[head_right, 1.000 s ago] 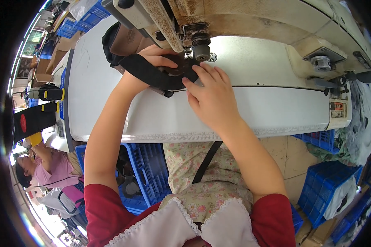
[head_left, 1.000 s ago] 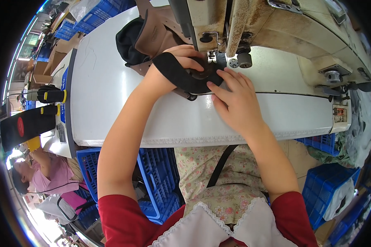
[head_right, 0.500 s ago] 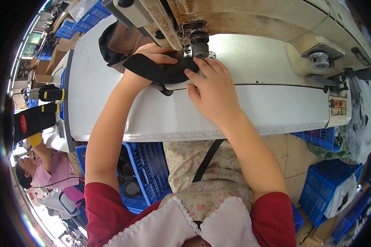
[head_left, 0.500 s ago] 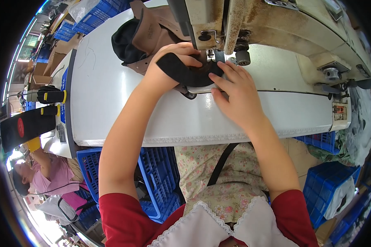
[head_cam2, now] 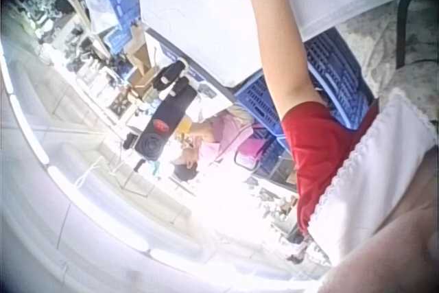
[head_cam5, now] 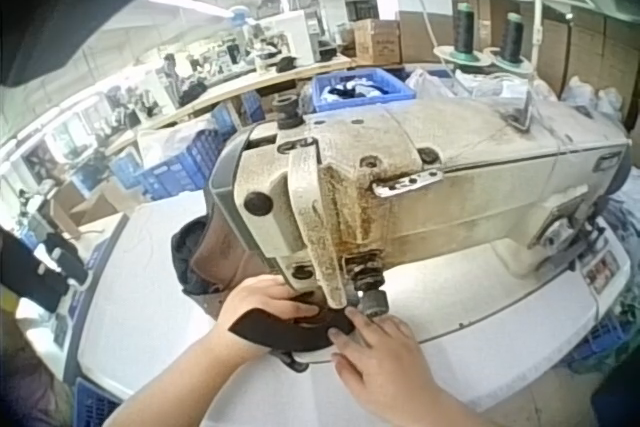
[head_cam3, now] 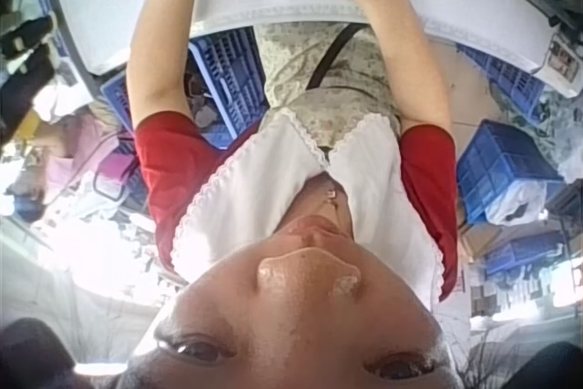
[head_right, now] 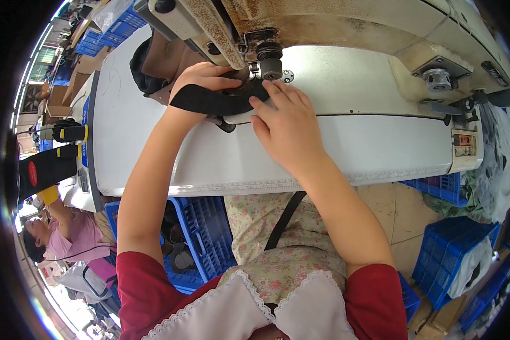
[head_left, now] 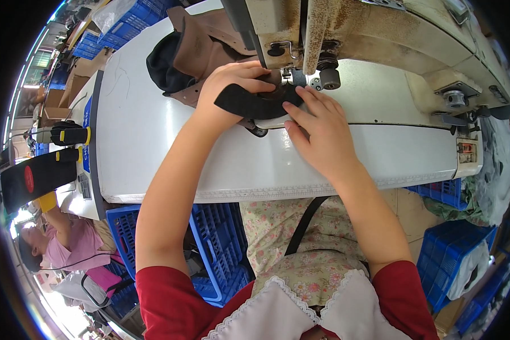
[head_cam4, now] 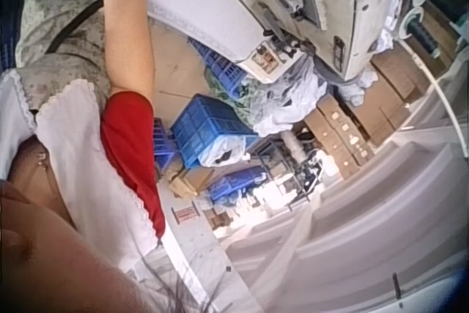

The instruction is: Stitching and trimming leather and fabric components of a shoe using an industrial sewing machine.

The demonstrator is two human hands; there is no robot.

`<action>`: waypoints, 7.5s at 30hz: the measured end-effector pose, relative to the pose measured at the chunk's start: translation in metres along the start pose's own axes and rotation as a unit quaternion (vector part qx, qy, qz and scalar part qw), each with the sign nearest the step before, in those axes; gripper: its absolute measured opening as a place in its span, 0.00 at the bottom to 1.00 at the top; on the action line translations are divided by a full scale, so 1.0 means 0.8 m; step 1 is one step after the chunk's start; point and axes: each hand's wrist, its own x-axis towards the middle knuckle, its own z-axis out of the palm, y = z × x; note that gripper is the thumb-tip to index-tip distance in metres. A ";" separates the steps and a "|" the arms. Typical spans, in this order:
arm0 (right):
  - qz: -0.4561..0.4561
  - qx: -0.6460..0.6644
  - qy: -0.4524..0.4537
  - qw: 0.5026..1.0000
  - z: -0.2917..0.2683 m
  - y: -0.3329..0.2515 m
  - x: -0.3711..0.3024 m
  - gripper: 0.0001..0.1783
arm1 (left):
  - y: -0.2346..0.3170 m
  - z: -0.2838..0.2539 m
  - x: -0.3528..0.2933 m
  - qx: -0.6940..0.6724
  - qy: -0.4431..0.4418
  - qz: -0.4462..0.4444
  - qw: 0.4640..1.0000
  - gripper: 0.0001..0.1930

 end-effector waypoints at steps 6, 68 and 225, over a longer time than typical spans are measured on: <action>0.009 -0.010 -0.002 1.000 -0.002 0.002 0.006 0.18 | 0.006 0.002 -0.003 0.050 0.001 0.001 0.999 0.13; 0.020 -0.024 0.051 0.998 0.019 -0.013 0.021 0.09 | 0.013 -0.011 -0.062 0.157 0.029 -0.117 0.980 0.45; -0.029 0.068 0.224 0.972 -0.024 -0.045 0.000 0.19 | 0.080 -0.101 0.006 0.439 -0.067 0.184 0.877 0.27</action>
